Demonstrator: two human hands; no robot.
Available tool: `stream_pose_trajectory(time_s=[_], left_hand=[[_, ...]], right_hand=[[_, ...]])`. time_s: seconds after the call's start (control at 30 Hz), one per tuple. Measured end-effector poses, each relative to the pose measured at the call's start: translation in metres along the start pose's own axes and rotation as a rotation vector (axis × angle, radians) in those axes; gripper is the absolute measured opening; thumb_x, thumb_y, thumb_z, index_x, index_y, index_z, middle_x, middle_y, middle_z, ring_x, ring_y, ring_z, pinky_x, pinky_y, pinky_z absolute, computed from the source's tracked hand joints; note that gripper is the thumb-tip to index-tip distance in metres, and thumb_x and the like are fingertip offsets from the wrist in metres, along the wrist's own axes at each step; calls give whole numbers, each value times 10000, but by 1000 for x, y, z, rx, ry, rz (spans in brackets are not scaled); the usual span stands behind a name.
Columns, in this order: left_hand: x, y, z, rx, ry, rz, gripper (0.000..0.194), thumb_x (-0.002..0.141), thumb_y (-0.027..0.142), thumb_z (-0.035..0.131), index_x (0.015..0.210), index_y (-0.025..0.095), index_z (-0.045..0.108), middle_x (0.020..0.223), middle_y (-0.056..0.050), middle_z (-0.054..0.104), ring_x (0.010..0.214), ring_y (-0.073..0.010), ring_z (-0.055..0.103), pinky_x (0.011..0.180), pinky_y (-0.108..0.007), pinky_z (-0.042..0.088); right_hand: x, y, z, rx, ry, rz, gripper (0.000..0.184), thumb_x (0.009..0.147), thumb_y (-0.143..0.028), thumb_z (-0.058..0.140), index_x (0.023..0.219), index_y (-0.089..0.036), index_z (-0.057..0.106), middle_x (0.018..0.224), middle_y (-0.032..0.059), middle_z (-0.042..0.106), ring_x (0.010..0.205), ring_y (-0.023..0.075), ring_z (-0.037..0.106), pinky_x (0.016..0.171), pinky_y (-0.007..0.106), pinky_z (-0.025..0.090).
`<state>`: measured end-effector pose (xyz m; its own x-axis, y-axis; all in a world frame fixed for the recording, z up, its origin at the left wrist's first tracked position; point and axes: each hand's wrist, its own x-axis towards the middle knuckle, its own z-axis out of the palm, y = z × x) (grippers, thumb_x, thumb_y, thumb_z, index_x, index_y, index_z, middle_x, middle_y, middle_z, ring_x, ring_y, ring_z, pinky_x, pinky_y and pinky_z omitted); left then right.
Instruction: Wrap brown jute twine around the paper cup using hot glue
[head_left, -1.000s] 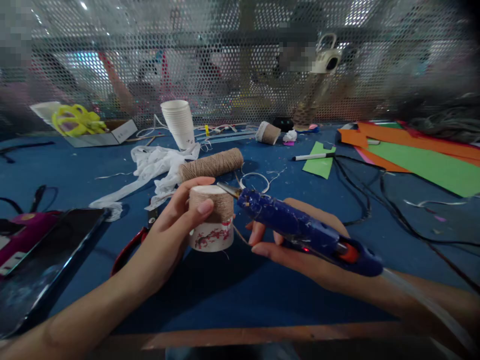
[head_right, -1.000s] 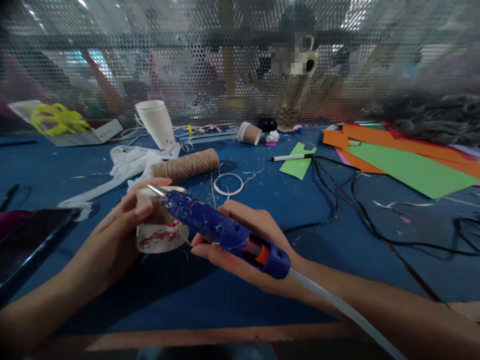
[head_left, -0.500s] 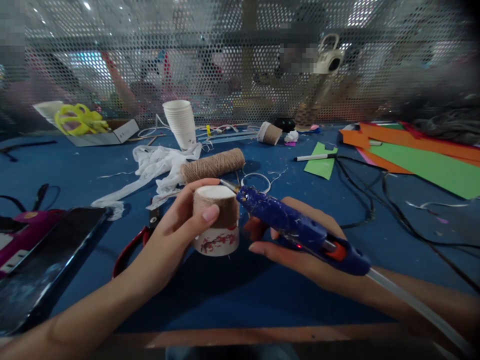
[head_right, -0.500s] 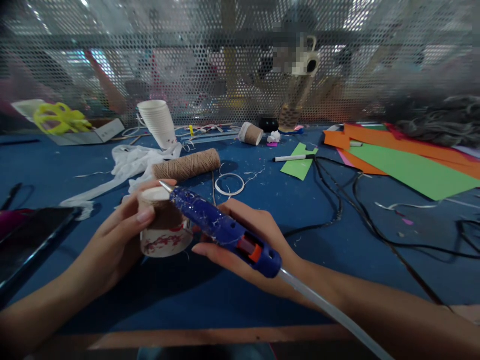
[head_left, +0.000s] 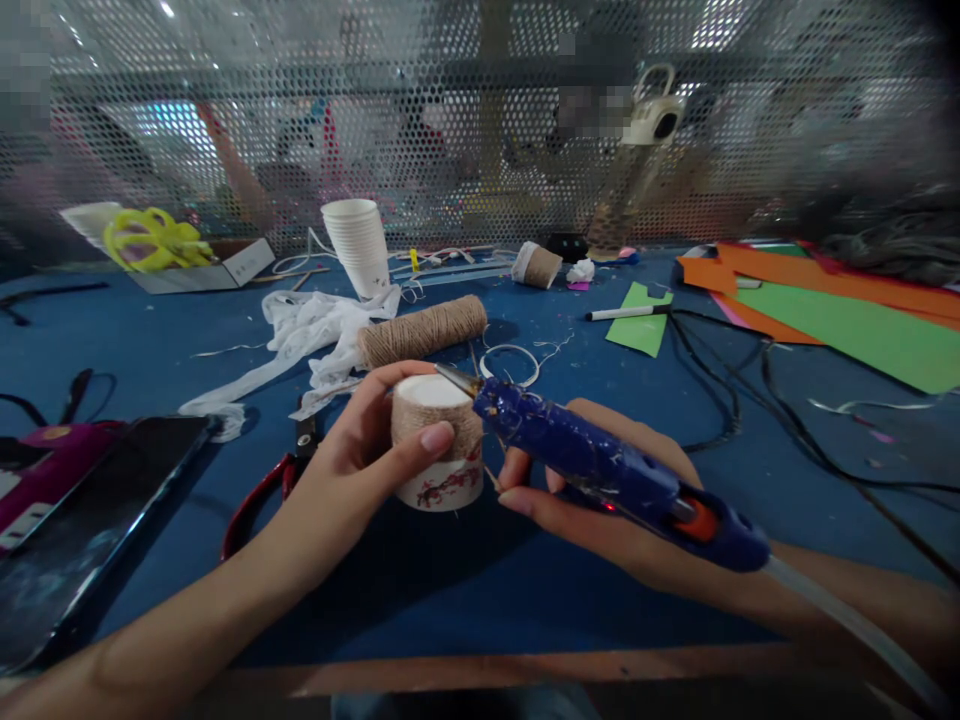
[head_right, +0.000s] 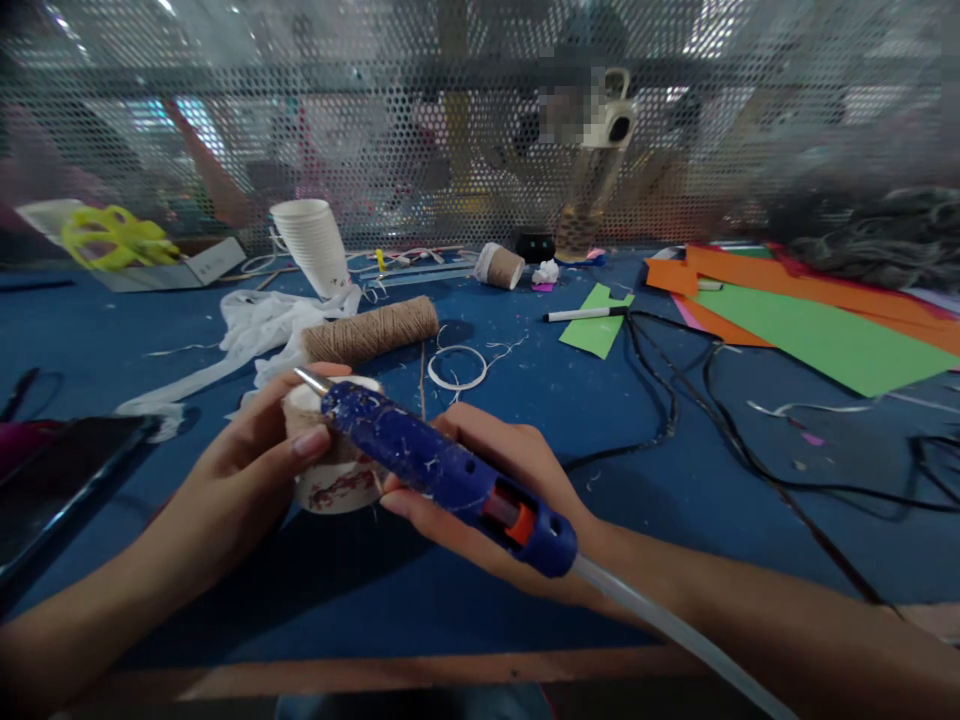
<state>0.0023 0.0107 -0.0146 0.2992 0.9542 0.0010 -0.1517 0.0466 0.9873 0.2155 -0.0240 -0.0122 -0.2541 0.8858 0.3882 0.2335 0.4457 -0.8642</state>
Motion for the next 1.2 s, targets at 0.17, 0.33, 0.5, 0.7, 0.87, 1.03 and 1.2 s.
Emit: stream_pose_trajectory(time_s=[0.17, 0.33, 0.5, 0.7, 0.87, 1.03, 1.2], left_hand=[[-1, 2, 0, -2, -12, -10, 346, 843, 306, 757, 1154, 325, 608, 966, 62, 710, 868, -119, 653, 757, -180, 553], [-1, 2, -1, -4, -10, -6, 348, 847, 301, 753, 1161, 321, 605, 1000, 59, 714, 906, -126, 659, 768, -183, 558], [-1, 3, -2, -3, 11, -11, 372, 848, 316, 747, 1191, 312, 603, 1044, 29, 710, 957, -154, 663, 799, -205, 550], [-3, 3, -4, -35, 40, 8, 353, 865, 330, 714, 1204, 330, 616, 1154, 2, 687, 1057, -217, 653, 811, -247, 553], [-3, 5, -5, -108, 40, 47, 332, 898, 347, 667, 1224, 332, 605, 1181, -5, 677, 1017, -213, 667, 827, -277, 552], [-3, 8, -4, -131, 55, 101, 313, 896, 365, 664, 1198, 294, 619, 1192, -19, 668, 970, -198, 657, 805, -273, 535], [-4, 8, -5, -119, 65, 105, 339, 875, 385, 688, 1195, 293, 621, 1194, -23, 674, 997, -215, 650, 819, -283, 522]], right_hand=[[1, -3, -4, -24, -43, -22, 231, 765, -112, 810, 786, -227, 610, 807, -82, 750, 660, 53, 676, 624, 144, 521], [1, -4, -6, -63, -78, -37, 220, 761, -117, 817, 813, -219, 629, 808, -84, 748, 652, 39, 675, 615, 125, 510], [3, -3, -6, -146, -69, -40, 220, 762, -177, 822, 842, -233, 625, 812, -54, 728, 676, 91, 682, 602, 192, 516], [6, 3, -16, -231, 5, -138, 257, 792, -222, 790, 746, -228, 538, 774, -25, 618, 654, 121, 596, 576, 249, 478], [8, 3, -25, -394, -122, -161, 222, 823, -231, 742, 754, -228, 532, 671, -38, 574, 553, 106, 526, 489, 247, 389], [8, 3, -29, -348, -217, -171, 191, 814, -148, 691, 734, -221, 534, 660, -52, 577, 545, 89, 513, 494, 231, 377], [8, 5, -32, -337, -263, -149, 169, 821, -139, 643, 730, -216, 523, 662, -50, 568, 546, 86, 507, 504, 232, 371]])
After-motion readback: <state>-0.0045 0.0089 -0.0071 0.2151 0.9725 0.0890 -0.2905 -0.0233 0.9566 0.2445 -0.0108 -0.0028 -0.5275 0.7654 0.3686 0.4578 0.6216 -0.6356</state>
